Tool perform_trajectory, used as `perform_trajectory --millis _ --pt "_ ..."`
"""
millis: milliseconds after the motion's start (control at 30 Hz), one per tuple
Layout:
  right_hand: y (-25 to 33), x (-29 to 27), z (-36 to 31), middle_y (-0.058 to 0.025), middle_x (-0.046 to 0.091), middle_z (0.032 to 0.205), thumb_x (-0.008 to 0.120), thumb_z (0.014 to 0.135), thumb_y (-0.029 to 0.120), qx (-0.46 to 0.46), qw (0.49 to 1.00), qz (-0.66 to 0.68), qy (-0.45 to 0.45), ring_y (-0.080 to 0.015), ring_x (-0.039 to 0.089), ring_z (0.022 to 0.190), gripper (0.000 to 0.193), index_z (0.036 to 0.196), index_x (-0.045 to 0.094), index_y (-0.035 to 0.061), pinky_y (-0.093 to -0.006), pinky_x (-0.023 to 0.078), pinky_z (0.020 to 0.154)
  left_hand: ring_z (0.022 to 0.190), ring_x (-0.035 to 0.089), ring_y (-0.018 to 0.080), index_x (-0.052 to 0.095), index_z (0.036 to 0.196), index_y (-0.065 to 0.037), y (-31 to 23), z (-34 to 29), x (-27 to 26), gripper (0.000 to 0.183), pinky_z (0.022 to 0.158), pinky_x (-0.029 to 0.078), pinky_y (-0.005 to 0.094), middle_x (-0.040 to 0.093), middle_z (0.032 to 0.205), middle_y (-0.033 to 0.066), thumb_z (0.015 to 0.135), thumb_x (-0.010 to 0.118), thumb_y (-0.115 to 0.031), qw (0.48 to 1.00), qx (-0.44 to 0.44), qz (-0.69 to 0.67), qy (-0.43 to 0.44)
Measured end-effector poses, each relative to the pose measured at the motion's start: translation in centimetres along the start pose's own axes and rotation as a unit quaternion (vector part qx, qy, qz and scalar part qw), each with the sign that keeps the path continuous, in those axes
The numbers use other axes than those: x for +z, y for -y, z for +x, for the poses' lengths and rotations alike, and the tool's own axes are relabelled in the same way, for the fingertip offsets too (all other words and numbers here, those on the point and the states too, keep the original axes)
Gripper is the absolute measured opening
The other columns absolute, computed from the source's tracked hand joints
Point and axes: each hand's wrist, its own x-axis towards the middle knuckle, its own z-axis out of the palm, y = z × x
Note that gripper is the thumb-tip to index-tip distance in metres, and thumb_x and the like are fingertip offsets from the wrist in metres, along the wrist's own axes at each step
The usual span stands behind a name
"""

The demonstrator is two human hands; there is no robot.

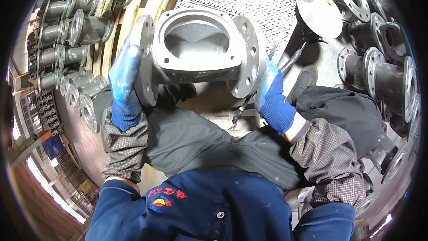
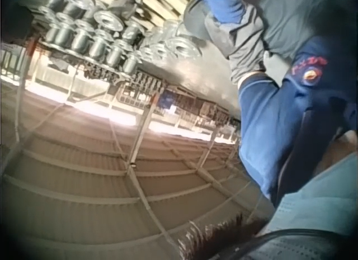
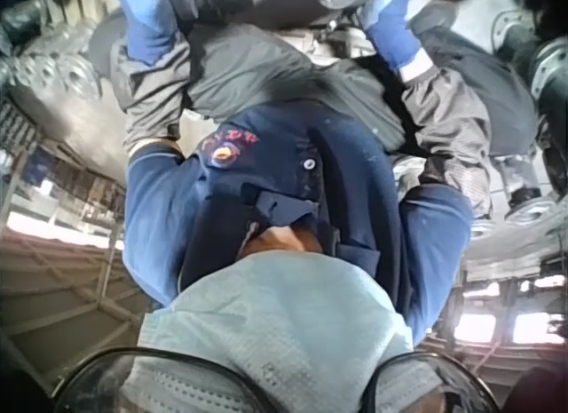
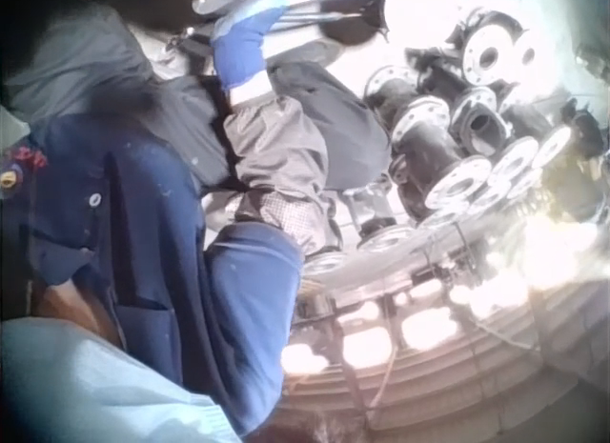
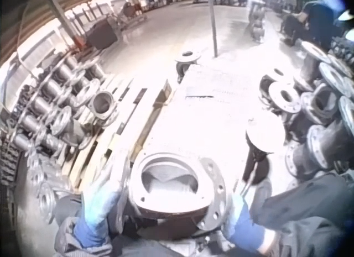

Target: The person cleans metal valve bodies by hand using a scraper and a file. They pick up individual metal components, scrape residue from the internal and external surfaces with a tool, and rub the edges with a file before setting them aside.

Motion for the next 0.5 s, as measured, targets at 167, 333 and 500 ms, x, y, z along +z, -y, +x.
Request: perform_trajectory --millis 167,333,500 --pt "-0.8 -2.6 -0.8 -0.0043 0.059 0.092 0.043 0.094 0.025 0.006 1.000 -0.001 0.025 -0.0156 0.059 0.083 0.025 0.107 0.053 0.0068 -0.0308 0.051 0.073 0.128 0.036 0.0224 0.038 0.132 0.009 -2.8 0.8 -0.3 0.057 0.104 0.028 0.0303 0.039 0.137 0.0219 0.084 0.059 -0.014 0.908 -0.346 -0.235 -0.013" --pt "-0.6 -4.0 0.0 -0.0058 0.060 0.092 0.041 0.094 0.026 0.001 0.998 -0.031 0.055 -0.0170 0.060 0.082 0.027 0.107 0.055 0.0069 -0.0314 0.051 0.072 0.128 0.036 0.0239 0.036 0.133 0.009 -3.1 1.7 0.0 0.061 0.105 0.026 0.0320 0.039 0.137 0.0217 0.085 0.059 -0.020 0.892 -0.365 -0.266 -0.015" --pt "0.9 -3.5 1.0 -0.0077 0.059 0.102 0.037 0.096 0.022 -0.043 0.990 -0.095 0.098 -0.0182 0.059 0.091 0.030 0.115 0.050 0.0030 -0.0326 0.051 0.081 0.128 0.036 0.0245 0.035 0.133 0.010 -2.9 3.2 0.9 0.064 0.106 0.024 0.0326 0.038 0.138 0.0217 0.084 0.060 -0.022 0.886 -0.357 -0.294 -0.034"
